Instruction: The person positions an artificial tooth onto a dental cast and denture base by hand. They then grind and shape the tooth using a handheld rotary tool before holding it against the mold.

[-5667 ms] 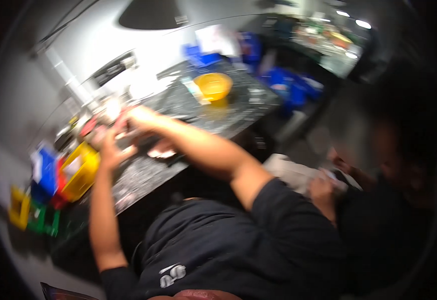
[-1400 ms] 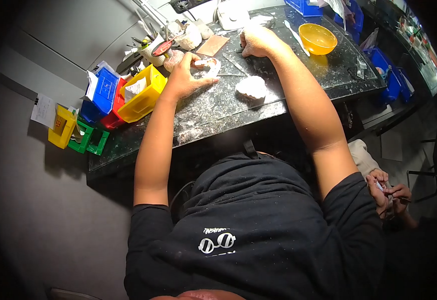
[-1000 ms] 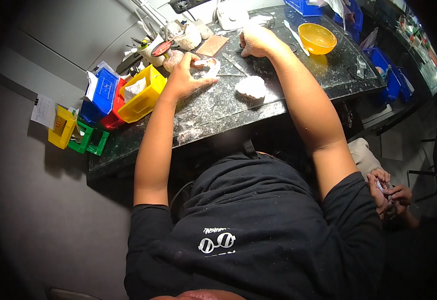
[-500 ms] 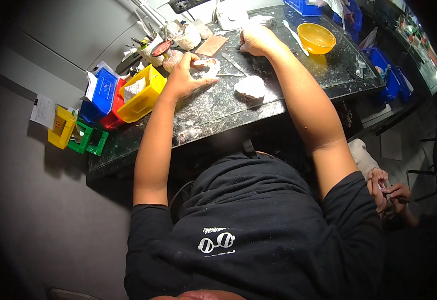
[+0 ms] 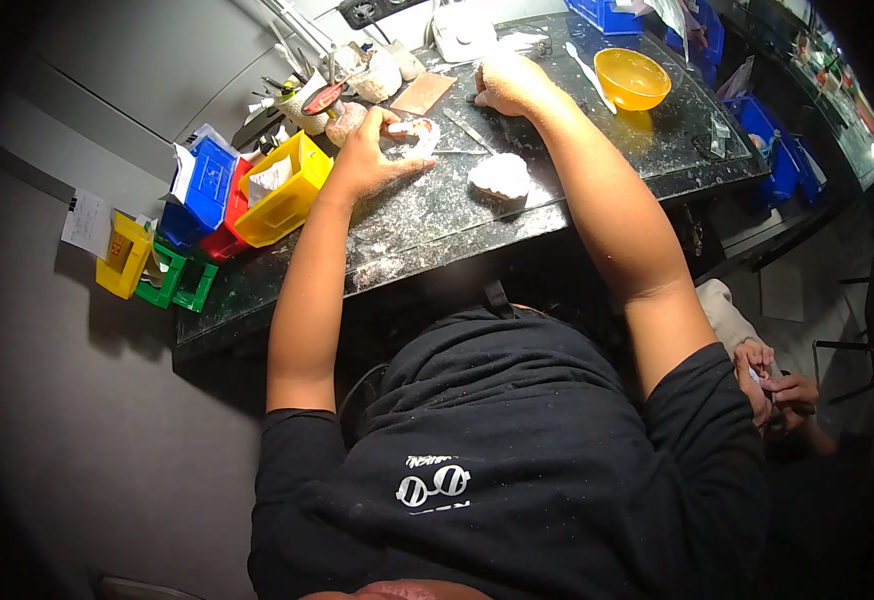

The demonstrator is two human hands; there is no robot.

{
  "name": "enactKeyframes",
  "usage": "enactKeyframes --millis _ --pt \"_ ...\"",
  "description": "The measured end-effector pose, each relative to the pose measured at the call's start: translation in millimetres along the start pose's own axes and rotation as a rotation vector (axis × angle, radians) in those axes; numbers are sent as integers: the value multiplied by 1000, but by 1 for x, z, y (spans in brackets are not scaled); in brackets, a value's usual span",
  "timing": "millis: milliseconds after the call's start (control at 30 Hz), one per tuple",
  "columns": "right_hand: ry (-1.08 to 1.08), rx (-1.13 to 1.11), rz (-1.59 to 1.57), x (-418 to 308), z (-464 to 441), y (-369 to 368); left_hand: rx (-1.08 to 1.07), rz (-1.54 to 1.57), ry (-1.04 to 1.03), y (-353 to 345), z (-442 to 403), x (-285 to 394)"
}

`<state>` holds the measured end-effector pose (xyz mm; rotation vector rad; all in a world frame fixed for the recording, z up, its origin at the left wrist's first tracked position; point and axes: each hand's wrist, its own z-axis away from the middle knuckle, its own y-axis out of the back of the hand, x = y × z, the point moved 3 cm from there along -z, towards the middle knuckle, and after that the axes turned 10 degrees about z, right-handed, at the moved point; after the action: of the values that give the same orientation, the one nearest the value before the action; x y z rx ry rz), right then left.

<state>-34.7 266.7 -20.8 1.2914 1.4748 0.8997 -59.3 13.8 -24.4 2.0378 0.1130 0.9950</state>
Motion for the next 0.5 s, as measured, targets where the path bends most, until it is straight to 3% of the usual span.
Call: enactKeyframes --millis 500 --pt "14 -37 5 -6 6 9 -2 -8 15 0 -1 -2"
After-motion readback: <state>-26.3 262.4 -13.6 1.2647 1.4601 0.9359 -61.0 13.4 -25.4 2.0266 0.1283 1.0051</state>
